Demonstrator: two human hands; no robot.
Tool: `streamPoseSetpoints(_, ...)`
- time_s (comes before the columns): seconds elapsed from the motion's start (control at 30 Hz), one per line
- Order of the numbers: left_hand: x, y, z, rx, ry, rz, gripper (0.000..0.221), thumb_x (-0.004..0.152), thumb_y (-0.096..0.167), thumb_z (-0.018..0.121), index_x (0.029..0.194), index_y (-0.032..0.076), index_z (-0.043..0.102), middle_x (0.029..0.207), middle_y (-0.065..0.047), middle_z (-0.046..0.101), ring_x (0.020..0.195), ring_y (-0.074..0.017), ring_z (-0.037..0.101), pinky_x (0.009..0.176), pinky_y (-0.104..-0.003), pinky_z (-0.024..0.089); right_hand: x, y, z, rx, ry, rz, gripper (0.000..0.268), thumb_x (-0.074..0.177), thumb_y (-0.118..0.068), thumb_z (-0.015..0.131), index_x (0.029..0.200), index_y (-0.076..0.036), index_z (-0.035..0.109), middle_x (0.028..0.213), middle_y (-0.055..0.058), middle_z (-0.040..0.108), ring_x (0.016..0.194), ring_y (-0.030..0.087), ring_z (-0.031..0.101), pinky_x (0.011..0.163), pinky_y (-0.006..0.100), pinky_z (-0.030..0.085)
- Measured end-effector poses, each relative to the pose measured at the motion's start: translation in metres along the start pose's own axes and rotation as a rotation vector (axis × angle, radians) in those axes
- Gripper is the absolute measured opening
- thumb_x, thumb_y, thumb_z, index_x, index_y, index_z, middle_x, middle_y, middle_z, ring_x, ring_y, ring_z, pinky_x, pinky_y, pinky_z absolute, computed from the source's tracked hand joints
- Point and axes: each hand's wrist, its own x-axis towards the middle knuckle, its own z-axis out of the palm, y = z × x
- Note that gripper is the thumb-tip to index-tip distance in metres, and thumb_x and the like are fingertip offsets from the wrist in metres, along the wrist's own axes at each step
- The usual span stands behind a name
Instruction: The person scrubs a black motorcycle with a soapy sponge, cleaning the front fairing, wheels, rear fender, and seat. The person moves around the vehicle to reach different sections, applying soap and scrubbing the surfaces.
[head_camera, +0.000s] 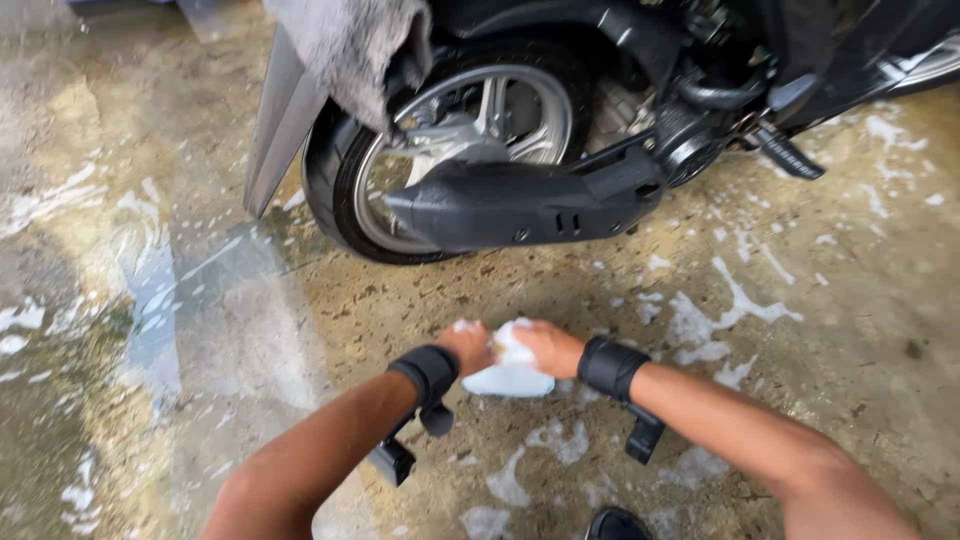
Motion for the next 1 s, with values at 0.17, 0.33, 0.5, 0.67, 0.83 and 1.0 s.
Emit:
streamPoseSetpoints(0.17,0.001,-0.032,0.063,0.02,-0.096,0.11,0.064,0.083,0.054,0.073,0.13,0.012,0.063,0.129,-0.018,0.065,0.123,-0.0366,0.061,0.103,-0.049,0.049,-0.023,0.011,0.045,-0.1,-0.277,0.065,0.038,0.088,-0.012,0.06,0.122,0.002,0.053,0.117,0.031,0.059,0.113,0.048,0.058,0.096,0.051,0.05)
streamPoseSetpoints(0.33,0.004,-0.059,0.104,0.123,-0.171,0.198,0.07,0.088,0.052,0.073,0.141,0.012,0.052,0.137,-0.017,0.057,0.127,-0.0338,0.055,0.109,-0.055,0.036,-0.017,-0.006,0.037,0.143,-0.474,0.47,0.033,0.102,-0.031,0.052,0.125,-0.008,0.059,0.12,0.024,0.064,0.109,0.042,0.066,0.095,0.049,0.052)
streamPoseSetpoints(0.5,-0.002,-0.056,0.094,0.012,-0.158,0.221,0.055,0.088,0.046,0.072,0.134,0.017,0.064,0.135,-0.013,0.064,0.13,-0.0351,0.056,0.11,-0.047,0.045,-0.013,0.015,0.059,-0.059,-0.532,0.222,0.026,0.099,-0.026,0.056,0.119,-0.018,0.07,0.126,0.022,0.062,0.112,0.045,0.061,0.095,0.052,0.049)
streamPoseSetpoints(0.67,-0.008,-0.043,0.071,-0.012,-0.273,0.189,0.058,0.088,0.045,0.075,0.137,0.017,0.061,0.138,-0.013,0.061,0.135,-0.0363,0.051,0.11,-0.047,0.043,-0.004,0.038,0.086,-0.155,-0.634,0.167,0.03,0.1,-0.018,0.052,0.124,-0.015,0.068,0.127,0.027,0.059,0.11,0.047,0.063,0.093,0.053,0.051)
streamPoseSetpoints(0.83,0.013,-0.056,0.106,0.04,-0.38,0.219,0.068,0.089,0.047,0.076,0.145,0.018,0.052,0.147,-0.011,0.051,0.137,-0.0356,0.048,0.111,-0.05,0.04,-0.008,0.021,0.063,-0.134,-0.597,0.219,0.027,0.103,-0.022,0.052,0.122,-0.014,0.068,0.126,0.026,0.061,0.111,0.047,0.062,0.094,0.053,0.05)
streamPoseSetpoints(1.0,0.013,-0.053,0.101,0.11,-0.399,0.301,0.064,0.089,0.04,0.077,0.145,0.017,0.056,0.148,-0.011,0.054,0.138,-0.0379,0.046,0.112,-0.048,0.041,-0.016,0.048,0.074,-0.076,-0.568,0.166,0.053,0.084,-0.005,0.061,0.135,-0.019,0.064,0.128,0.028,0.061,0.113,0.046,0.062,0.095,0.05,0.051)
